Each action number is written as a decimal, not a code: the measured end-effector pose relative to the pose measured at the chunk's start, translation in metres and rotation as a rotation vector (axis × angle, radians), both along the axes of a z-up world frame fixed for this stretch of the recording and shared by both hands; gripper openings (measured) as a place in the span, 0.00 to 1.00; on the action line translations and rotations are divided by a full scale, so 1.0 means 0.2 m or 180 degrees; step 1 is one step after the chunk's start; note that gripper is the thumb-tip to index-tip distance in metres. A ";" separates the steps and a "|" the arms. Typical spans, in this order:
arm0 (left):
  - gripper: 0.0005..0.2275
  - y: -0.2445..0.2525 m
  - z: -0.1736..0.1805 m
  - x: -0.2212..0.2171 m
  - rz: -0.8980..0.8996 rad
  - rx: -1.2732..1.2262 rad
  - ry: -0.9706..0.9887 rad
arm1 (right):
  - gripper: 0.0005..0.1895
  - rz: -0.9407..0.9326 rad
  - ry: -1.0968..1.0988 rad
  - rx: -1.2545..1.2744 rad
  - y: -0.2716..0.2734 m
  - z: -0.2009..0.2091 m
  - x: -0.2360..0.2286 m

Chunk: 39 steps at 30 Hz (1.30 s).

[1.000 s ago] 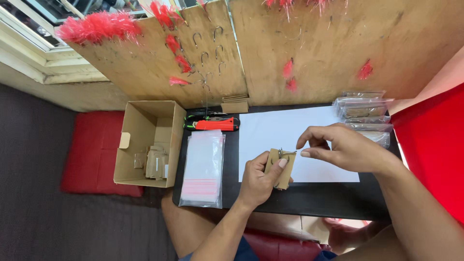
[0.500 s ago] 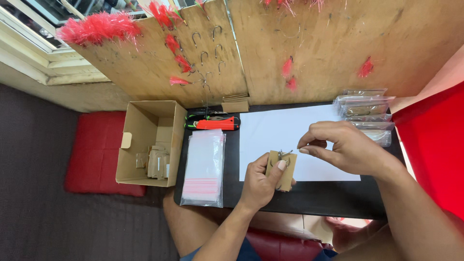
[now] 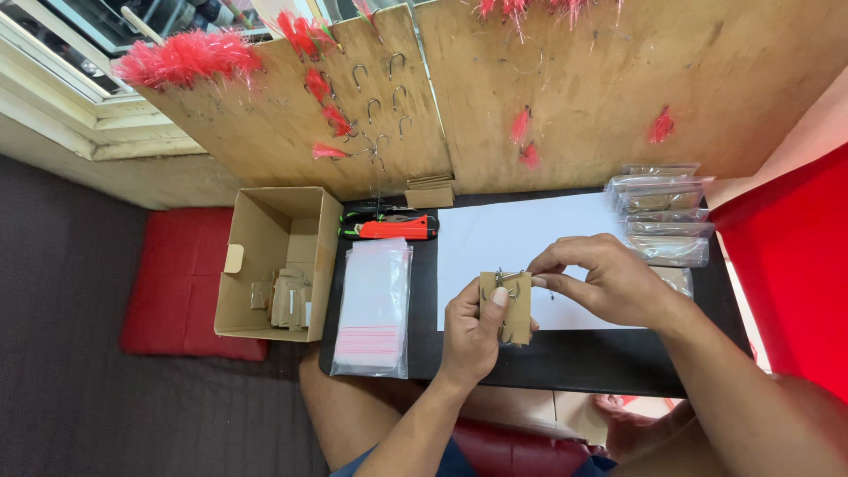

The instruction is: The person wraps several fishing hooks onto a piece of cardboard and then places the cardboard inside a small plastic bag, sealing it by hand.

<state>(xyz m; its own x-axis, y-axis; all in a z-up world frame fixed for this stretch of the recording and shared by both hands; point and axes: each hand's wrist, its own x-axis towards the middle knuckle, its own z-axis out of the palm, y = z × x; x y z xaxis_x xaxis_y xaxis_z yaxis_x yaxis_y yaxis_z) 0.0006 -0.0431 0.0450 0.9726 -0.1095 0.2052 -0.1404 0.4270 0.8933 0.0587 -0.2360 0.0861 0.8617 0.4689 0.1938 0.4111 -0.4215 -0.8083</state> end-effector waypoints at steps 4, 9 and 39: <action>0.14 0.00 -0.01 0.03 0.0208 0.0100 -0.0073 | 0.05 -0.0056 0.0044 0.0128 0.05 -0.08 -0.01; 0.15 0.02 -0.22 0.09 0.0931 0.0586 -0.0409 | 0.05 -0.0274 0.0505 0.0264 0.11 -0.21 -0.05; 0.08 -0.03 -0.07 0.11 0.0762 -0.0288 0.0128 | 0.06 -0.0790 0.1186 0.1561 0.23 -0.39 -0.18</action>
<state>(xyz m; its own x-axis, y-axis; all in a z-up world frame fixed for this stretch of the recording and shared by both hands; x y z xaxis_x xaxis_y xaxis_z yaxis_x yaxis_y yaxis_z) 0.0234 -0.0493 0.0316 0.9761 0.1419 0.1644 -0.2123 0.4643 0.8599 0.0235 -0.1894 0.0083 0.9834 0.1812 0.0024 0.0052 -0.0148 -0.9999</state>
